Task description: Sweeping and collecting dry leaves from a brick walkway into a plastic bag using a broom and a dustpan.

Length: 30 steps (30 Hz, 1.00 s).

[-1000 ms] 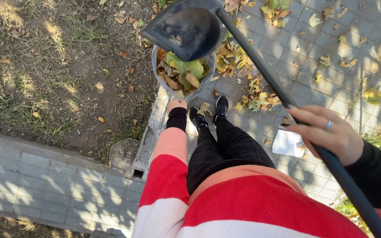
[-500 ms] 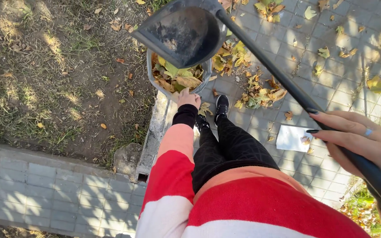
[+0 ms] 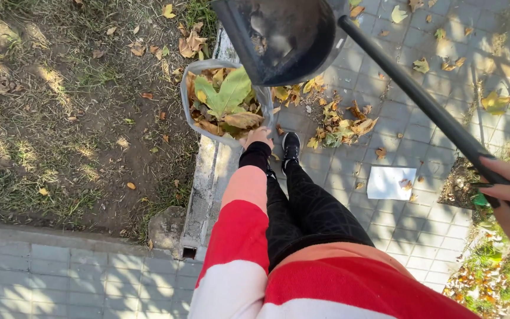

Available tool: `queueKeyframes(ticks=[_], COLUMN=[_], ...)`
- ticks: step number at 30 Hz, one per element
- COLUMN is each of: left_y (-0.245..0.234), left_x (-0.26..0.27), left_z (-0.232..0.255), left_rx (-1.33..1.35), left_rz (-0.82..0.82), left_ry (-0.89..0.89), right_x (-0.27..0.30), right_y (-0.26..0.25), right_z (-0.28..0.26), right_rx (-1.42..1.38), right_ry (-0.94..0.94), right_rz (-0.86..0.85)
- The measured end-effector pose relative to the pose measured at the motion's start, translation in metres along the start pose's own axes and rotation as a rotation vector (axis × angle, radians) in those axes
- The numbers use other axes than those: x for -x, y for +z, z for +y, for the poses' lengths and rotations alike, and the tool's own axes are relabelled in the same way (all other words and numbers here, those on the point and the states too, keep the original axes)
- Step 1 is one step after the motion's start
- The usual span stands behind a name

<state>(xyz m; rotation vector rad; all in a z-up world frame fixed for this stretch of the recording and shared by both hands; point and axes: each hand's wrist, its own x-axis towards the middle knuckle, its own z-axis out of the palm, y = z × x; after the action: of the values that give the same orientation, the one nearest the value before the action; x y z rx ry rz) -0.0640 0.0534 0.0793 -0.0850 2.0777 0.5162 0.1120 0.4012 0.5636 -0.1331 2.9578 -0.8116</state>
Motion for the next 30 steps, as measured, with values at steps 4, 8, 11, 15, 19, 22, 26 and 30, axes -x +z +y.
queueKeyframes(ticks=[4, 8, 11, 15, 19, 22, 26, 30], left_y=[0.003, 0.001, -0.013, -0.025, -0.038, -0.047, -0.027, -0.034], left_x=[0.022, 0.04, 0.06, 0.052, 0.019, -0.009, -0.075, -0.098], left_z=[0.003, -0.007, -0.008, -0.001, 0.023, 0.045, 0.046, 0.056], left_rx=[-0.151, -0.321, -0.5, -0.454, -0.189, -0.037, 0.214, 0.191], left_rz=[0.207, 0.297, 0.275, 0.294, 0.248, 0.14, 0.062, 0.122], left_ry=[0.308, 0.635, 0.759, 0.775, 0.397, 0.165, -0.038, -0.018], right_x=[0.006, -0.017, -0.025, -0.034, -0.037, -0.038, -0.035, -0.036], right_y=[0.002, 0.003, 0.007, 0.011, 0.013, 0.014, 0.013, 0.011], right_z=[0.011, -0.006, -0.012, -0.01, -0.008, -0.005, 0.01, 0.024], right_rx=[-0.083, -0.073, -0.047, -0.05, -0.092, -0.098, -0.095, -0.119], right_ry=[0.078, 0.06, 0.106, 0.14, 0.196, 0.245, 0.252, 0.298], right_rz=[0.064, 0.118, 0.137, 0.163, 0.167, 0.165, 0.162, 0.131])
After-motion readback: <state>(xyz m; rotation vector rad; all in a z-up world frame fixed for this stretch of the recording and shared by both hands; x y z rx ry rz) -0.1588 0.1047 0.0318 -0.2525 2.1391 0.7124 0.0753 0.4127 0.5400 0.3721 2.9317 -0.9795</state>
